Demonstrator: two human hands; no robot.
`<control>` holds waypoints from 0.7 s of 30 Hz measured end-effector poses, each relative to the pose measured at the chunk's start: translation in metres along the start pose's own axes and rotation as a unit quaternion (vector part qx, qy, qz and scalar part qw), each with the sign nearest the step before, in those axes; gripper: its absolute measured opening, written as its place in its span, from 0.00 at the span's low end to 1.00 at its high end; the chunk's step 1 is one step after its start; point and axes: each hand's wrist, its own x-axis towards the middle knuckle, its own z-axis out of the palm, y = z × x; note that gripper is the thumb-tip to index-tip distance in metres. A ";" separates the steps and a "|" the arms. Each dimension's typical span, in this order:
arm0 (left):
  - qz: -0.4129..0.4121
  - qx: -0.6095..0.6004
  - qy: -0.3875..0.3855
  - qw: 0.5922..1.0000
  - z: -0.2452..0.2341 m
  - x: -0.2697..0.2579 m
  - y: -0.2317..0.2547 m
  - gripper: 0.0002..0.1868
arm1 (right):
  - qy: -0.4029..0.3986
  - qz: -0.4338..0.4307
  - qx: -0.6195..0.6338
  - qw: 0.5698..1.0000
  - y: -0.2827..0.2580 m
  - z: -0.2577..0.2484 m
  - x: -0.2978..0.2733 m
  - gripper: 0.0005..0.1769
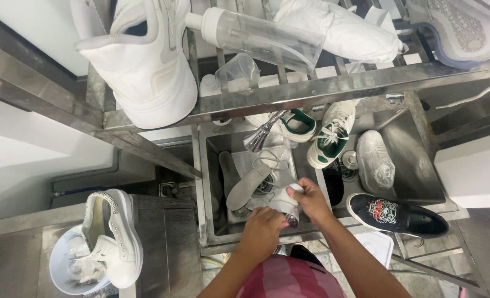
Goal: The person cleans a white sneaker by rinsing it under a faucet, removing the laces, and scrubbing the interior with a brush. They then rinse the shoe again and place it in a bucket. Finally, they remove a second white sneaker from a plastic bag and rinse it under the faucet.
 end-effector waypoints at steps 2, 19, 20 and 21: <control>-0.001 -0.015 0.002 1.000 0.001 -0.002 -0.001 0.06 | 0.012 -0.020 0.007 1.000 0.006 0.001 0.005 0.11; -0.104 0.015 0.074 0.992 -0.011 0.005 -0.002 0.13 | 0.048 -0.038 -0.074 0.995 -0.040 0.024 -0.022 0.16; -0.080 0.015 0.082 0.993 -0.012 0.006 -0.002 0.11 | 0.060 -0.047 -0.054 0.996 -0.037 0.025 -0.019 0.16; -0.058 0.015 0.090 0.994 -0.012 0.007 -0.002 0.09 | 0.069 -0.054 -0.034 0.996 -0.034 0.026 -0.016 0.16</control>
